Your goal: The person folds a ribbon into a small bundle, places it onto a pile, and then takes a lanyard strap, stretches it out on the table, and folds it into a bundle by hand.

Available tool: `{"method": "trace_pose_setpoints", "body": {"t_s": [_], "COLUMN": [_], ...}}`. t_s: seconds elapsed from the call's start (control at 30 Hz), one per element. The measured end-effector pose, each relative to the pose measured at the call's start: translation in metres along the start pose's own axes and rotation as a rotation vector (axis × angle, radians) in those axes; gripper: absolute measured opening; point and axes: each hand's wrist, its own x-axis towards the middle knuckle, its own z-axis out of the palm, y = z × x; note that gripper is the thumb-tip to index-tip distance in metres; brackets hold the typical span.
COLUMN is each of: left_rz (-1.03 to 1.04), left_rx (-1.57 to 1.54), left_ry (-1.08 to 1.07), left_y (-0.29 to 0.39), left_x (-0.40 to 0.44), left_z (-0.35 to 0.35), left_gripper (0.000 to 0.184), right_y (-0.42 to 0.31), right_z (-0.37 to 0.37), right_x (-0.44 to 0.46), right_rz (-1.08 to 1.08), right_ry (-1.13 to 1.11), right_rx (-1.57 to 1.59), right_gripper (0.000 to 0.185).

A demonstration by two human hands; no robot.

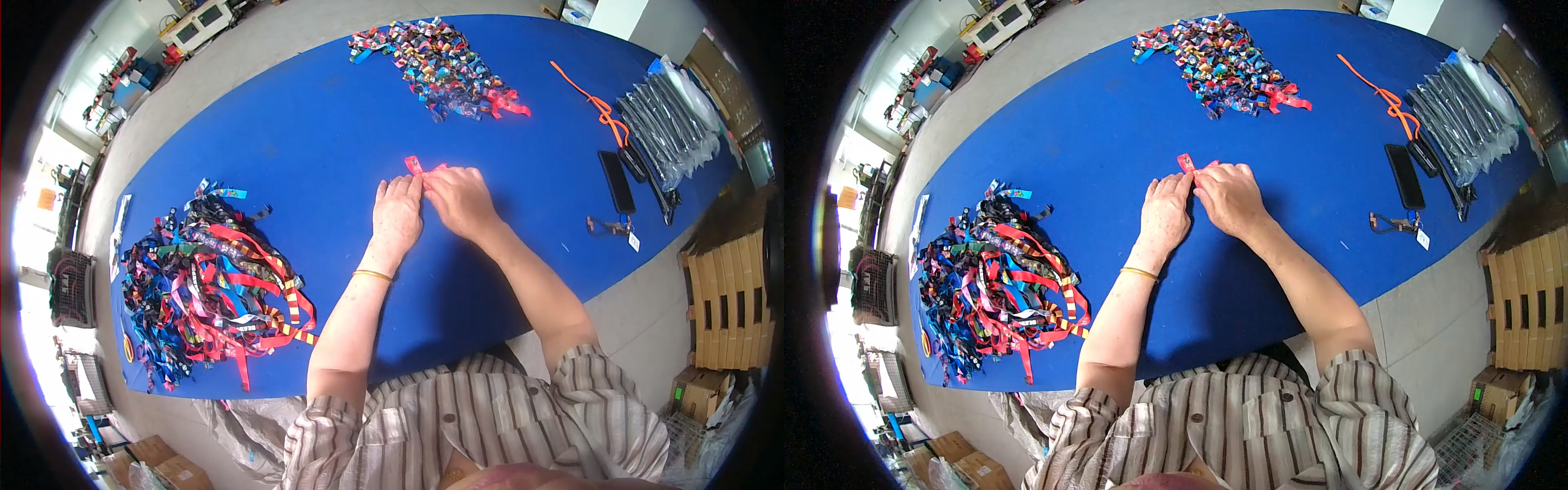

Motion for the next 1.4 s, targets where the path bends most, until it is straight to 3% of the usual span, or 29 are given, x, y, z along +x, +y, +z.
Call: {"method": "trace_pose_setpoints", "body": {"t_s": [0.57,0.97,1.27,1.4], "left_rz": [-0.002,-0.018,-0.032,-0.052], "left_rx": [0.151,0.159,0.177,0.222], "left_ry": [-0.054,-0.047,-0.084,-0.105], "left_y": [0.006,0.006,0.009,0.009], "left_x": [-0.001,-0.004,-0.003,-0.003], "left_z": [0.009,0.014,0.011,0.012], "left_gripper": [0.049,0.052,0.053,0.050], "right_y": [-0.010,-0.013,-0.021,-0.022], "right_z": [-0.026,-0.009,-0.017,-0.022], "right_x": [-0.026,-0.026,-0.029,-0.029], "right_rz": [0.000,0.241,0.384,0.433], "right_ry": [-0.060,0.062,-0.092,-0.104], "right_rx": [-0.040,0.246,0.003,0.060], "right_gripper": [0.027,0.008,0.011,0.011]}}
